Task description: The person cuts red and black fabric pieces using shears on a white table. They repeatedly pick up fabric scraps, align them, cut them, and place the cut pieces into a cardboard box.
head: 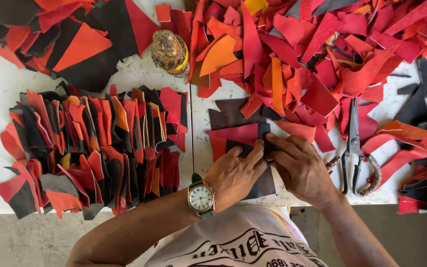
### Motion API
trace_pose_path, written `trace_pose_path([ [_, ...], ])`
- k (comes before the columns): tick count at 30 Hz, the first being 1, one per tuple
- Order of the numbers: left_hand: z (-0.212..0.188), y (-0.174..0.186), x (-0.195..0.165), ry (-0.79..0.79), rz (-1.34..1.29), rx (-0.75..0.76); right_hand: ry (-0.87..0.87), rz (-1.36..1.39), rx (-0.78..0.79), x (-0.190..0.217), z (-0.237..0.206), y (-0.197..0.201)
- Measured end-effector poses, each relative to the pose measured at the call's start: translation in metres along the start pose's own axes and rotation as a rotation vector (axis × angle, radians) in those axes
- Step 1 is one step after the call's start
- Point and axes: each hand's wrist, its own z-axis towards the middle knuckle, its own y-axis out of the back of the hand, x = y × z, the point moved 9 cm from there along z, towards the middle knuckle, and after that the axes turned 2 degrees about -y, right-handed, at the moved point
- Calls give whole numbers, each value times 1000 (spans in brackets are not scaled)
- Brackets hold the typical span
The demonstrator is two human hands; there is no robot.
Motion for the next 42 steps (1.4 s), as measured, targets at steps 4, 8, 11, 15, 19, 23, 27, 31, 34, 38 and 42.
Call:
trace_pose_path([
  [4, -4, 4, 15, -8, -116, -52, -213, 48, -199, -11, -30, 6],
  [8, -11, 16, 37, -89, -333, -191, -366, 111, -314, -22, -67, 3],
  [11, -7, 8, 46, -58, -407, -134, -358, 92, -347, -26, -79, -2],
  [15, -2, 10, 43, -40, -383, -179, -289, 52, -391, -25, -80, -8],
  [19, 4, 20, 44, -2, -380, -312, -223, 54, -430, -18, -78, -7],
  [23, 18, 11, 53, 34, -461, -213, -165, -80, -282, -7, -68, -12],
  [27, 33, 9, 61, -21, -525, -159, -161, -134, -164, -4, -57, -12],
  [31, 40, 13, 72, -135, -616, -91, -136, -190, -91, 1, -47, -9],
  [34, 29, 31, 75, -217, -658, -243, -138, -186, -93, 2, -41, -6],
  [38, -4, 45, 88, -10, -653, -505, -160, -182, -141, 2, -34, -5],
  [42, -41, 49, 106, 266, -596, -636, -268, -154, -154, -4, -30, -10],
])
